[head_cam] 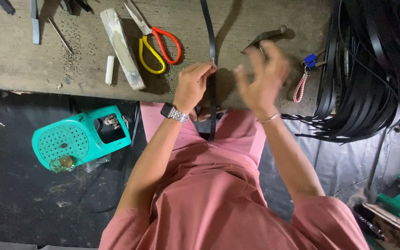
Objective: Punching holes in a leather strap using a manual punch and a hammer on a workbench.
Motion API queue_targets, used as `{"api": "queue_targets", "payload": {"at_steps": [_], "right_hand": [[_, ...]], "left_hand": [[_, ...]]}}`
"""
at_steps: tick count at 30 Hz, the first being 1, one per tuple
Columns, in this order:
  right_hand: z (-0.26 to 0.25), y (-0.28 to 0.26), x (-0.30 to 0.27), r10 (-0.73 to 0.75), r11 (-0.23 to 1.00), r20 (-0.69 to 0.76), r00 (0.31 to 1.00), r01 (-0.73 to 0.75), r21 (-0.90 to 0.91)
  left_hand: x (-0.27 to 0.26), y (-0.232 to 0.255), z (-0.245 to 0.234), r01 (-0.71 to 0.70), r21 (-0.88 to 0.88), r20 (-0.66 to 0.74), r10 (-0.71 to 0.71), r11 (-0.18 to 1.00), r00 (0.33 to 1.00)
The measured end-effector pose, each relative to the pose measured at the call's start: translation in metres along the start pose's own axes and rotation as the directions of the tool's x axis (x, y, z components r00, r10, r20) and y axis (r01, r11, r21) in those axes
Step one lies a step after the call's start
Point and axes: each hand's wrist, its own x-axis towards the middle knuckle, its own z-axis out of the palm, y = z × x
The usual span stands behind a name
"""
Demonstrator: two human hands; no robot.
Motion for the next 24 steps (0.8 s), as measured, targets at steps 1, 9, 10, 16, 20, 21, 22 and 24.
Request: {"api": "queue_targets", "payload": {"at_steps": [1, 9, 10, 16, 20, 21, 22, 24], "right_hand": [[-0.008, 0.009, 0.004, -0.007, 1.0, 0.005, 1.0, 0.007, 0.002], [-0.007, 0.07, 0.005, 0.215, 0.89, 0.196, 0.957, -0.11, -0.442], [-0.023, 0.057, 0.011, 0.216, 0.89, 0.194, 0.957, -0.111, -0.443], [-0.073, 0.001, 0.012, -0.079, 0.965, 0.049, 0.996, 0.064, 0.255], [-0.066, -0.016, 0.007, -0.188, 0.965, 0.163, 0.969, 0.151, 0.215], [-0.064, -0.024, 0.009, -0.201, 0.962, 0.203, 0.958, 0.154, 0.224], [-0.068, -0.027, 0.012, -0.205, 0.961, 0.195, 0.959, 0.16, 0.226], [-0.078, -0.032, 0.015, -0.207, 0.953, 0.131, 0.97, 0.17, 0.251]], "left_hand": [[0.0, -0.001, 0.002, 0.006, 0.002, -0.007, -0.006, 1.0, 1.0], [0.005, 0.013, -0.001, -0.099, -0.029, -0.15, 0.094, 0.995, 0.984], [0.006, 0.012, -0.001, -0.101, -0.03, -0.149, 0.096, 0.994, 0.984], [-0.001, -0.004, 0.01, -0.15, -0.019, -0.146, 0.145, 0.989, 0.979], [-0.007, -0.014, 0.017, -0.163, 0.018, -0.143, 0.164, 0.986, 0.976], [-0.006, -0.017, 0.018, -0.174, 0.031, -0.142, 0.176, 0.984, 0.974], [-0.005, -0.017, 0.016, -0.179, 0.036, -0.144, 0.183, 0.983, 0.973], [-0.007, -0.014, 0.016, -0.152, 0.071, -0.119, 0.159, 0.986, 0.98]]}}
